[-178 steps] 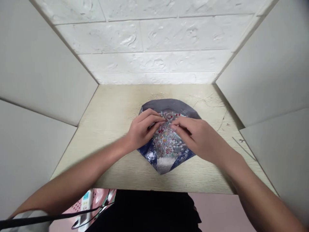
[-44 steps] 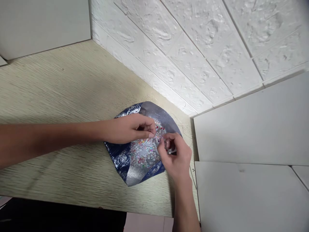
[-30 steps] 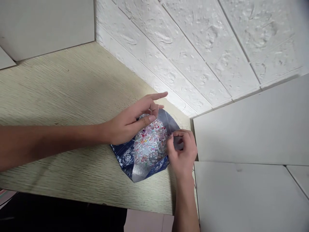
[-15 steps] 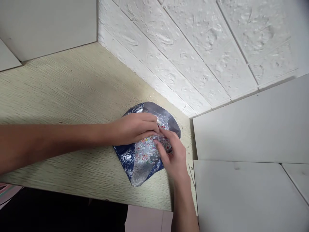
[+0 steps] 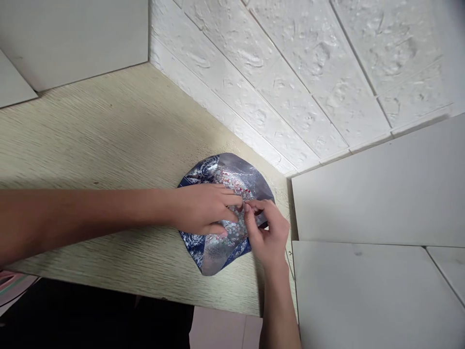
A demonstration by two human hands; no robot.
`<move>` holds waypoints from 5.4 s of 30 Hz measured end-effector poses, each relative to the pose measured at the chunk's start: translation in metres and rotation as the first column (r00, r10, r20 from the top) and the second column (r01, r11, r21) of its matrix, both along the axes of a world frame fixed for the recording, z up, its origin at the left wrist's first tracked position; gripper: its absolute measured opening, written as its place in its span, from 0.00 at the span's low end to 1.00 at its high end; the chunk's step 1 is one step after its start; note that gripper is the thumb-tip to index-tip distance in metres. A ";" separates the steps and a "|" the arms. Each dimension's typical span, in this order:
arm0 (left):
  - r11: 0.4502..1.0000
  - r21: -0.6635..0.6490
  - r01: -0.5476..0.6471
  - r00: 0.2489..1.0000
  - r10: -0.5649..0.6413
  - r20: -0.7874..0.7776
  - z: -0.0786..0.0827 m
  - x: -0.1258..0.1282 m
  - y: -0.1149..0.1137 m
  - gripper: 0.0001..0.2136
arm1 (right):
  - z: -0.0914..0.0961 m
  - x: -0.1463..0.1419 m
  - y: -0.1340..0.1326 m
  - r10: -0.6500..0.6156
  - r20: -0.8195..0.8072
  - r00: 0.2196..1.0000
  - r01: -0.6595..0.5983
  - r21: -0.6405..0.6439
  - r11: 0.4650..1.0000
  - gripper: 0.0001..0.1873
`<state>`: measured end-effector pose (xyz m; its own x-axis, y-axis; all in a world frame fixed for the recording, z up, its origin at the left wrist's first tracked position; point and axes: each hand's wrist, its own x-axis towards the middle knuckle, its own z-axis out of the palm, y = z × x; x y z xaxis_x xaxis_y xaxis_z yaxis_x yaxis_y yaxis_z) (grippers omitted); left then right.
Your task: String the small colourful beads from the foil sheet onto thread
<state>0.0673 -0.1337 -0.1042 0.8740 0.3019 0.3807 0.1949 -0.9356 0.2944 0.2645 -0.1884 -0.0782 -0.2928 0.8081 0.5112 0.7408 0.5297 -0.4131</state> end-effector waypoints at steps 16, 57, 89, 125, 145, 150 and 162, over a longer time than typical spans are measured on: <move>0.978 0.123 -0.167 0.986 0.167 0.012 -0.007 0.003 0.005 0.07 | -0.001 -0.001 0.000 -0.027 0.042 0.999 0.028 -0.024 0.999 0.02; 0.644 -0.765 0.029 0.904 0.309 0.295 0.007 -0.002 0.017 0.07 | -0.002 0.002 -0.004 -0.010 0.017 1.000 0.007 0.173 0.985 0.05; 0.578 -0.814 0.059 0.915 0.295 0.276 0.010 -0.001 0.015 0.05 | -0.002 0.001 -0.004 0.024 0.032 0.999 -0.028 0.108 0.994 0.06; 0.814 -0.581 0.016 0.939 0.188 0.289 0.009 -0.003 0.015 0.07 | 0.000 -0.001 -0.002 0.054 0.107 0.993 -0.037 -0.152 0.988 0.03; 0.798 -0.598 0.078 0.455 0.505 0.734 0.023 -0.003 0.006 0.02 | 0.005 0.003 -0.001 -0.082 0.113 0.990 0.097 -0.134 0.986 0.05; 0.837 -0.528 -0.146 0.356 0.542 0.761 0.028 -0.012 0.023 0.03 | 0.006 0.005 0.002 -0.147 0.089 0.985 0.153 -0.064 0.986 0.05; 0.946 -0.192 -0.262 0.793 0.324 0.515 0.017 -0.013 0.012 0.04 | 0.013 0.007 0.000 -0.040 -0.087 0.995 0.038 -0.026 0.999 0.26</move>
<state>0.0543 -0.1220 -0.0877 0.4053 0.5755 0.7103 0.2376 -0.8166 0.5260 0.2712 -0.1887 -0.0652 -0.2153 0.8306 0.5135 0.7211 0.4899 -0.4900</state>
